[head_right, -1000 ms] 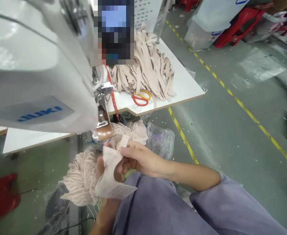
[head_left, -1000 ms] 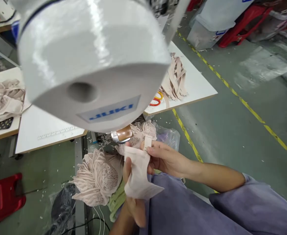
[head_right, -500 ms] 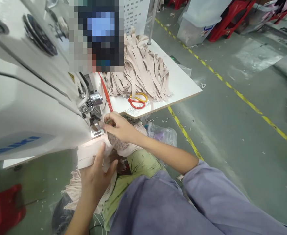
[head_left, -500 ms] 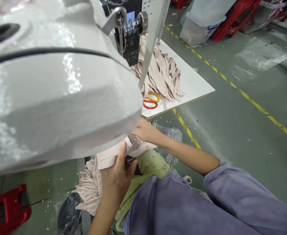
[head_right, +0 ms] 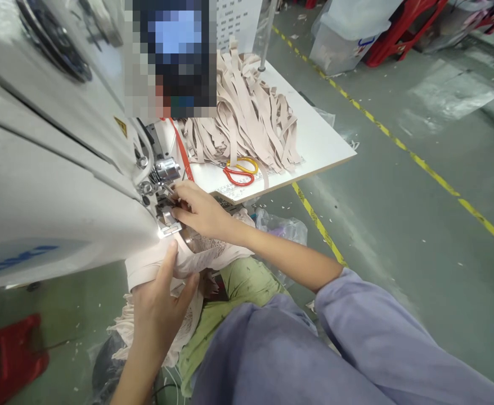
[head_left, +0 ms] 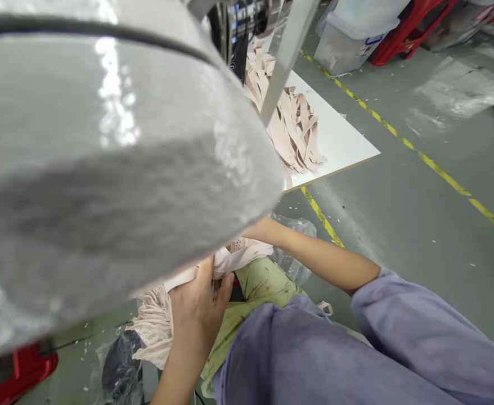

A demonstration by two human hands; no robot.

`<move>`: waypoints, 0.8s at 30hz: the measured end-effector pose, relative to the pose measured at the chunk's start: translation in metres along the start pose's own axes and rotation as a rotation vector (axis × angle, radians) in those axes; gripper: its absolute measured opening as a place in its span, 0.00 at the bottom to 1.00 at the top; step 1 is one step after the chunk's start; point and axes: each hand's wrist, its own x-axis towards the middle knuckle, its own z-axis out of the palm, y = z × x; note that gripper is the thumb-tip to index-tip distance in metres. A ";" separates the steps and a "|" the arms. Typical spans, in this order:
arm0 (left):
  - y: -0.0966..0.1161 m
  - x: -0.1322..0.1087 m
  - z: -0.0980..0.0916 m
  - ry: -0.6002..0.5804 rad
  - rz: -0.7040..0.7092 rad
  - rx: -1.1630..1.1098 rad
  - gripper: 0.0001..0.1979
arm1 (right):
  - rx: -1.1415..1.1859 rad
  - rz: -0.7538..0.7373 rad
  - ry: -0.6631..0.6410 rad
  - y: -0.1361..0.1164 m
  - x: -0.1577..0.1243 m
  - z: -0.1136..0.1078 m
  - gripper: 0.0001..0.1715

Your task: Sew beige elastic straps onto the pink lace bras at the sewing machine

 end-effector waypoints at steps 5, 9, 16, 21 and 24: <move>0.002 0.001 0.002 0.012 0.101 0.261 0.31 | 0.033 -0.064 0.046 0.000 0.002 -0.002 0.06; 0.002 0.000 0.004 0.026 0.120 0.292 0.32 | 0.055 -0.100 0.062 0.001 0.003 -0.001 0.06; -0.001 -0.010 0.006 0.098 0.085 0.362 0.37 | 0.157 -0.083 0.129 0.002 -0.002 -0.001 0.05; 0.000 -0.019 0.015 0.138 0.014 0.325 0.44 | 0.225 -0.015 0.220 0.007 -0.013 -0.004 0.06; 0.001 -0.021 0.016 0.148 0.009 0.325 0.44 | 0.249 0.021 0.212 0.008 -0.019 -0.006 0.06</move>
